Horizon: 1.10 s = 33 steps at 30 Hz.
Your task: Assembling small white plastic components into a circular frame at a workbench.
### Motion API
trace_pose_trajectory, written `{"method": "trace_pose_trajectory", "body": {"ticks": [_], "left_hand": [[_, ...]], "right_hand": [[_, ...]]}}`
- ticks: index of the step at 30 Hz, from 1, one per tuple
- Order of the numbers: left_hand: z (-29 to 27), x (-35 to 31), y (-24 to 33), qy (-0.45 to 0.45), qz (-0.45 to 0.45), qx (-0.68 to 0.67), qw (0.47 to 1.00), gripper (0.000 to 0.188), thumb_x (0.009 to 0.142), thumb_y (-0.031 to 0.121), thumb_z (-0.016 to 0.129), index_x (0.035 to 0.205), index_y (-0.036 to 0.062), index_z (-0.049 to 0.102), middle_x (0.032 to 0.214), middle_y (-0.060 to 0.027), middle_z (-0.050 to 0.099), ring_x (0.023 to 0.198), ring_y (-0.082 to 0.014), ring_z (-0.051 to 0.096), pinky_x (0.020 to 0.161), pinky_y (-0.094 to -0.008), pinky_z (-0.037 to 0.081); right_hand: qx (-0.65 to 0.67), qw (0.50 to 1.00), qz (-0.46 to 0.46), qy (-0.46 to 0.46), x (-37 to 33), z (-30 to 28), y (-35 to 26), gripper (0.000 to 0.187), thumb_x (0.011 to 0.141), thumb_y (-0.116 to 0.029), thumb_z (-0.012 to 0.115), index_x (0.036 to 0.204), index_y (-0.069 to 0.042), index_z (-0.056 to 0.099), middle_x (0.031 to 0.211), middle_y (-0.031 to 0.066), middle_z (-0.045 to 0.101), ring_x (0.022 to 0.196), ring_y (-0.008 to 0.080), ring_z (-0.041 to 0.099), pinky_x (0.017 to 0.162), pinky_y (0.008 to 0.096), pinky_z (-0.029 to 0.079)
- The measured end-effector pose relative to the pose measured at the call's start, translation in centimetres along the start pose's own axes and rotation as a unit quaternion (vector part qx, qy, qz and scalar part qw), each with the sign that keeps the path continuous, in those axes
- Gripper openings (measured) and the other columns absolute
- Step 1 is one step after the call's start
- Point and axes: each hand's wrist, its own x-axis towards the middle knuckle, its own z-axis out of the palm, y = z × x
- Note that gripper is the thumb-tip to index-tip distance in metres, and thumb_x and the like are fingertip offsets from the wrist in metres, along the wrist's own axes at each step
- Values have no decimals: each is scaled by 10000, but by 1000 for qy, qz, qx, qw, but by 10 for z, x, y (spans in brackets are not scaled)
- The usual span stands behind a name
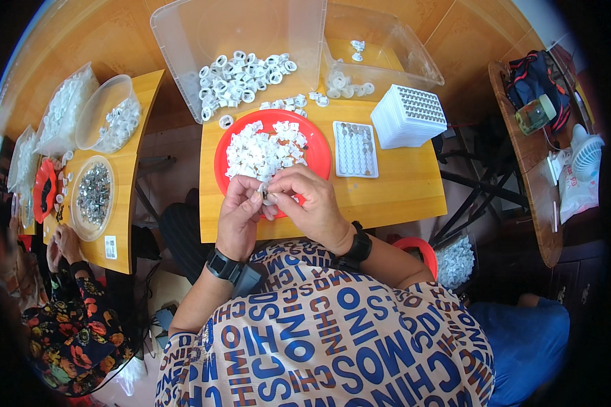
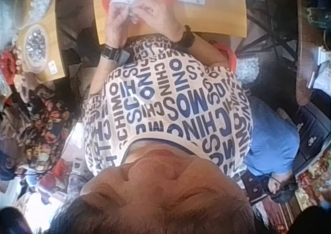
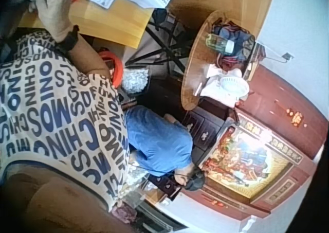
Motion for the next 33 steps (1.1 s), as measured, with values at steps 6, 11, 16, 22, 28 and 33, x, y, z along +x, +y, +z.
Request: {"method": "trace_pose_trajectory", "body": {"ticks": [6, 11, 16, 22, 28, 33], "left_hand": [[-2, 2, 0, -11, -24, -39, 999, 165, 931, 183, 542, 1019, 60, 476, 861, -75, 610, 742, -147, 597, 678, -260, 484], [-1, 2, 0, -18, -34, -65, 997, 183, 931, 202, 546, 1016, 59, 469, 873, -85, 606, 741, -157, 598, 671, -265, 490], [1, 2, -2, -21, -32, -83, 996, 199, 933, 213, 550, 1016, 53, 466, 877, -90, 602, 742, -164, 598, 671, -268, 492], [0, 1, -3, -9, -37, -61, 997, 185, 934, 210, 550, 1006, 60, 472, 867, -82, 605, 728, -156, 598, 669, -262, 491], [-2, 0, -4, -2, -26, -46, 999, 180, 929, 207, 556, 1005, 64, 478, 865, -76, 614, 737, -148, 605, 669, -260, 490], [-2, -1, -3, 1, -13, -35, 999, 195, 920, 212, 569, 1004, 62, 479, 867, -73, 615, 743, -147, 608, 677, -264, 489]], "right_hand": [[-62, 995, -75, 8, 2, -1, 5, 111, 790, 35, 642, 879, -26, 613, 892, 88, 622, 777, 225, 634, 661, 309, 510], [-47, 997, -60, 21, 0, -1, 5, 107, 788, 41, 640, 871, -18, 606, 887, 91, 620, 773, 213, 633, 658, 300, 507], [-21, 998, -45, 38, -1, 1, 4, 109, 783, 44, 644, 865, -14, 602, 879, 95, 617, 768, 205, 630, 656, 294, 505], [-36, 997, -55, 33, -2, 1, 7, 125, 770, 51, 648, 866, -17, 604, 877, 90, 617, 773, 216, 629, 659, 300, 506], [-41, 997, -59, 15, -1, 1, 8, 138, 756, 53, 654, 865, -20, 610, 871, 90, 614, 788, 234, 622, 671, 305, 502], [12, 1000, -15, -8, -1, 2, 10, 111, 775, 54, 656, 867, 9, 612, 920, 113, 616, 820, 185, 629, 702, 269, 507]]}}
